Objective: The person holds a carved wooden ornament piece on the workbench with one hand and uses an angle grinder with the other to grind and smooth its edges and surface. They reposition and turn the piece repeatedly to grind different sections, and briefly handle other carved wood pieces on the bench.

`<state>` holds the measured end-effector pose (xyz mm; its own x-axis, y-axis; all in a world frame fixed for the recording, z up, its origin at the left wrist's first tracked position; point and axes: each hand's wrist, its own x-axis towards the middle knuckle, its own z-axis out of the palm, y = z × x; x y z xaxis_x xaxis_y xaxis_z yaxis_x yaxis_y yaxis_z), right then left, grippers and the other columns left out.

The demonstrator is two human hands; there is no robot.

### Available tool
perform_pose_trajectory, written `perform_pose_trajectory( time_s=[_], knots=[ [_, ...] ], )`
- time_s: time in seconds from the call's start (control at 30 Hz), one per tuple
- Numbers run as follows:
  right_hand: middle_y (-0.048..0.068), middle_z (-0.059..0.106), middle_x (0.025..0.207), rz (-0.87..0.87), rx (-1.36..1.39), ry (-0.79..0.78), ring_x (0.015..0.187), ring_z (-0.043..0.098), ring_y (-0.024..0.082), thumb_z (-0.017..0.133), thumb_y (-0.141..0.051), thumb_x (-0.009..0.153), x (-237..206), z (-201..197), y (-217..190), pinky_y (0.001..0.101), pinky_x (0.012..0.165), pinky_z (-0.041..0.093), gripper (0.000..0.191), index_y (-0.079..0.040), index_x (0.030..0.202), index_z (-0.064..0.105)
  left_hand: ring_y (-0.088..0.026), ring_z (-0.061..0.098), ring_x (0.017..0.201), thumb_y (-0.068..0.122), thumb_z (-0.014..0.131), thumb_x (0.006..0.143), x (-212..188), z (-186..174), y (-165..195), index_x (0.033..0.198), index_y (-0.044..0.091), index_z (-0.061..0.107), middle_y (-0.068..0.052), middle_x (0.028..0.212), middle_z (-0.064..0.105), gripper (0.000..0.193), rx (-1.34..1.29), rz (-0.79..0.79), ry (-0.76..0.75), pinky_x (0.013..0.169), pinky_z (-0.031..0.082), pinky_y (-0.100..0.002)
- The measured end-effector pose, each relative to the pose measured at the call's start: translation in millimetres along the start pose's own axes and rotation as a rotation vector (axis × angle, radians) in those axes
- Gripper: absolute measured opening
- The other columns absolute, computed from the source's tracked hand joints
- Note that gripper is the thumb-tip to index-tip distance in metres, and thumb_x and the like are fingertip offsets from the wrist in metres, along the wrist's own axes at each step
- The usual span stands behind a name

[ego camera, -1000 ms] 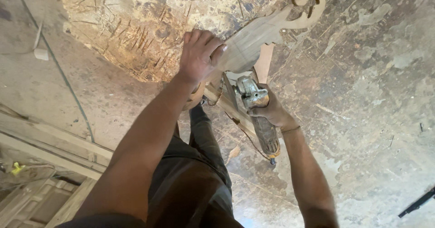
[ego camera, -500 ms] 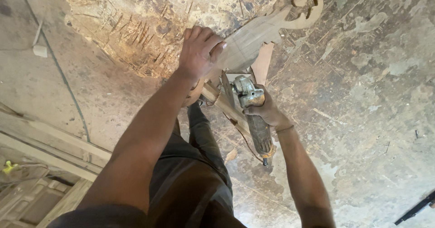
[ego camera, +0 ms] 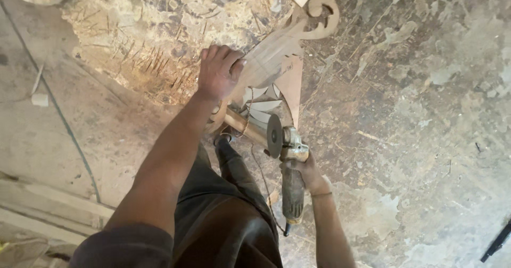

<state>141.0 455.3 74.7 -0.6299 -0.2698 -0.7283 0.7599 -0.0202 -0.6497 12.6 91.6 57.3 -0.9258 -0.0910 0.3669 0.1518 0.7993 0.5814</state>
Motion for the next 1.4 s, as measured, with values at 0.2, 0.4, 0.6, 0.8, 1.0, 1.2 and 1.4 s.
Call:
perform_pose_trajectory(
  time_s=[0.2,0.4,0.6,0.8,1.0,1.2,1.4],
  knots=[
    [0.020,0.072,0.099,-0.044,0.153,0.182,0.082,0.073,0.029,0.068,-0.004,0.082,-47,-36,13,0.0405,0.071,0.063,0.043,0.009,0.123,0.060,-0.023,0.054,0.122,0.017,0.059,0.099,13,-8,6,0.133,0.023,0.065,-0.004,0.132,0.059,0.036,0.221,0.085,-0.412,0.106,0.041,-0.042],
    [0.017,0.071,0.096,-0.192,0.356,0.358,0.077,0.072,0.030,0.065,-0.006,0.080,-94,-69,14,0.0437,0.065,0.064,0.044,0.001,0.123,0.059,-0.024,0.045,0.134,0.044,0.038,0.108,24,-28,15,0.152,0.015,0.048,-0.009,0.146,0.047,0.054,0.496,0.119,-0.715,0.112,0.037,-0.044],
    [0.017,0.070,0.101,-0.380,0.396,0.461,0.086,0.071,0.030,0.063,-0.011,0.086,-136,-86,33,0.0433,0.074,0.063,0.046,0.002,0.129,0.059,-0.029,0.042,0.133,0.067,0.048,0.092,15,-46,37,0.153,0.008,0.039,-0.011,0.149,0.043,0.085,0.523,0.037,-0.697,0.109,0.037,-0.047],
    [0.014,0.069,0.106,-0.436,0.481,0.587,0.090,0.070,0.028,0.064,-0.015,0.084,-148,-73,49,0.0426,0.078,0.061,0.048,-0.003,0.130,0.058,-0.034,0.045,0.131,0.043,0.079,0.080,18,-24,62,0.144,-0.004,0.044,-0.020,0.145,0.044,0.087,0.490,-0.122,-0.629,0.101,0.047,-0.048],
    [0.015,0.068,0.104,-0.550,0.591,0.570,0.088,0.069,0.029,0.063,-0.019,0.089,-146,-41,53,0.0427,0.079,0.060,0.044,0.001,0.127,0.058,-0.036,0.053,0.120,0.042,0.093,0.068,25,-46,54,0.135,0.002,0.051,-0.019,0.129,0.053,0.088,0.102,-0.340,-0.664,0.100,0.049,-0.046],
    [0.017,0.068,0.102,-0.588,0.627,0.588,0.089,0.068,0.029,0.062,-0.020,0.088,-148,-13,57,0.0429,0.079,0.059,0.046,0.001,0.130,0.057,-0.022,0.076,0.082,0.015,0.063,0.084,24,-98,4,0.141,0.016,0.048,-0.010,0.103,0.075,0.059,-0.636,-0.805,-1.169,0.070,0.064,-0.031],
    [0.018,0.068,0.101,-0.542,0.672,0.695,0.087,0.068,0.031,0.063,-0.022,0.088,-153,11,64,0.0449,0.076,0.060,0.046,0.000,0.128,0.056,-0.027,0.069,0.083,0.002,0.069,0.081,58,-124,-22,0.119,-0.014,0.062,-0.019,0.096,0.068,0.042,-0.436,-0.696,-1.319,0.067,0.058,-0.044]
  ],
)
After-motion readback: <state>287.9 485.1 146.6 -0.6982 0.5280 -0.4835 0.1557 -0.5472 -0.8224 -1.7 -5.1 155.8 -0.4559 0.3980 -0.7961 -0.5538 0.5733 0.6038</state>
